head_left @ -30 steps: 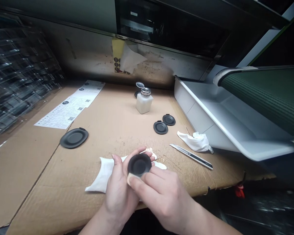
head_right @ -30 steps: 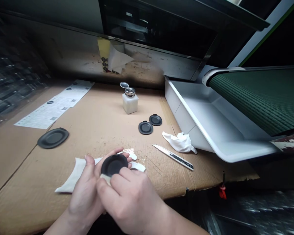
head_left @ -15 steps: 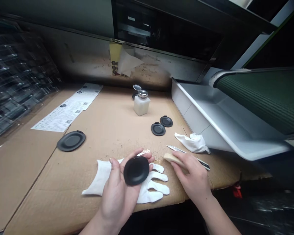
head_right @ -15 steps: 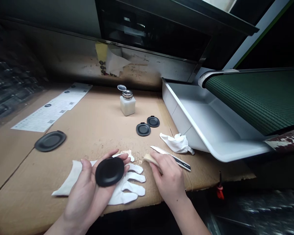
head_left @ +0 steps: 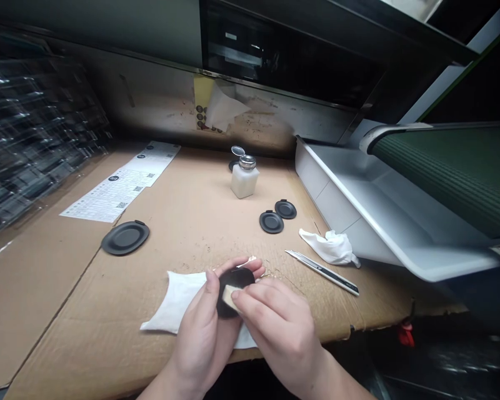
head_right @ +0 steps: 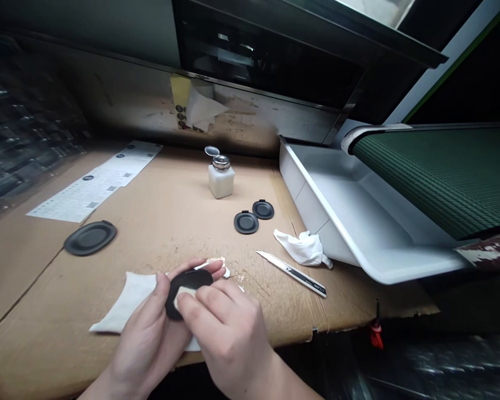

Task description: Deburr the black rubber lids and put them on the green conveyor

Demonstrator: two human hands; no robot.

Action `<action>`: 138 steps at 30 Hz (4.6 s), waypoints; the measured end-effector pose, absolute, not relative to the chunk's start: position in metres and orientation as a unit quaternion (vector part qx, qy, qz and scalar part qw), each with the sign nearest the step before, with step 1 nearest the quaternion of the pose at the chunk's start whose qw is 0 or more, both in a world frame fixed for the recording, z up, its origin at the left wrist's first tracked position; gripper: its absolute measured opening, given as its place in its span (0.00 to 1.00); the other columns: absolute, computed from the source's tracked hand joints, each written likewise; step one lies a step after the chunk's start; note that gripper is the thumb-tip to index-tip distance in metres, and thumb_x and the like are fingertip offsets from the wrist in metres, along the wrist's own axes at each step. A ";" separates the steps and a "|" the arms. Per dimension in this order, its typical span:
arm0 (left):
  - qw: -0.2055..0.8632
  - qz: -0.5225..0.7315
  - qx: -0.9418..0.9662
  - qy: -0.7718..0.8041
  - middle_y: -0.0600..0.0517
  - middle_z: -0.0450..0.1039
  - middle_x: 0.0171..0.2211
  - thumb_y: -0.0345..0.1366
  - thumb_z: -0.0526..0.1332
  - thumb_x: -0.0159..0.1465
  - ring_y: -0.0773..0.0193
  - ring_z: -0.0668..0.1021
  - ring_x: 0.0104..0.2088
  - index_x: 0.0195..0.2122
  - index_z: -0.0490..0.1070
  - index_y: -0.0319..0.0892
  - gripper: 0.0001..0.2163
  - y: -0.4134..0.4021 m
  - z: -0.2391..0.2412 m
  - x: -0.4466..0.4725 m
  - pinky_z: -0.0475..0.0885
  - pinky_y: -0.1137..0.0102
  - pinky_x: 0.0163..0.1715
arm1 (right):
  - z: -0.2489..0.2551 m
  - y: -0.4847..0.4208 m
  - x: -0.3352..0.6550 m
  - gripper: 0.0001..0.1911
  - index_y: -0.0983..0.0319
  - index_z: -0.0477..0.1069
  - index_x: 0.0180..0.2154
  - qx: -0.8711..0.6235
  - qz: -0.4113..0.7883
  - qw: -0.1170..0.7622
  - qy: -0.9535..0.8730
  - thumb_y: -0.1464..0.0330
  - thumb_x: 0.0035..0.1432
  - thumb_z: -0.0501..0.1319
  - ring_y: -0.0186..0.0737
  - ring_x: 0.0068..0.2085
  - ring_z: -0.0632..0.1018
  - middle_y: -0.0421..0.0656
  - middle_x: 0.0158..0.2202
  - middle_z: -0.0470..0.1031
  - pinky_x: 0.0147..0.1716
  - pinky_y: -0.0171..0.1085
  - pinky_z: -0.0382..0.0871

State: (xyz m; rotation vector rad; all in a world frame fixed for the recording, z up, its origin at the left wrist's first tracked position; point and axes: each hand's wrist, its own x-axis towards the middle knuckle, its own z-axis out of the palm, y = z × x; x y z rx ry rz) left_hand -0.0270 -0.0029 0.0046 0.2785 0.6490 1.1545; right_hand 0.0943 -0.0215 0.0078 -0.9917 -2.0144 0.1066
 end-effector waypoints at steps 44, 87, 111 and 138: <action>0.800 0.535 -0.016 0.271 0.41 0.71 0.50 0.42 0.52 0.63 0.54 0.76 0.45 0.49 0.66 0.39 0.17 0.001 0.011 -0.032 0.70 0.62 0.44 | -0.025 -0.001 0.207 0.07 0.57 0.68 0.38 -0.670 -0.034 0.206 -0.713 0.63 0.59 0.54 0.42 0.43 0.73 0.40 0.40 0.73 0.45 0.43 0.67; 0.794 0.488 0.064 0.356 0.45 0.77 0.34 0.39 0.57 0.61 0.58 0.77 0.35 0.34 0.75 0.37 0.11 -0.003 0.020 -0.028 0.74 0.63 0.35 | 0.051 0.036 0.110 0.10 0.59 0.73 0.30 -0.394 0.026 0.278 -0.876 0.67 0.60 0.54 0.29 0.28 0.69 0.38 0.29 0.69 0.27 0.30 0.61; 0.801 0.444 0.158 0.370 0.48 0.75 0.23 0.45 0.51 0.63 0.62 0.75 0.21 0.28 0.71 0.36 0.18 -0.004 0.017 -0.025 0.71 0.68 0.27 | 0.044 0.038 0.113 0.09 0.61 0.61 0.26 -0.390 -0.035 0.112 -0.913 0.71 0.60 0.51 0.31 0.26 0.62 0.37 0.26 0.64 0.22 0.34 0.47; 0.817 0.486 0.129 0.282 0.39 0.74 0.43 0.43 0.54 0.62 0.54 0.73 0.48 0.48 0.69 0.36 0.19 -0.002 0.006 -0.032 0.66 0.63 0.49 | 0.003 0.047 0.219 0.08 0.61 0.70 0.39 -0.543 -0.201 0.130 -0.805 0.70 0.60 0.54 0.38 0.38 0.71 0.43 0.37 0.73 0.34 0.35 0.61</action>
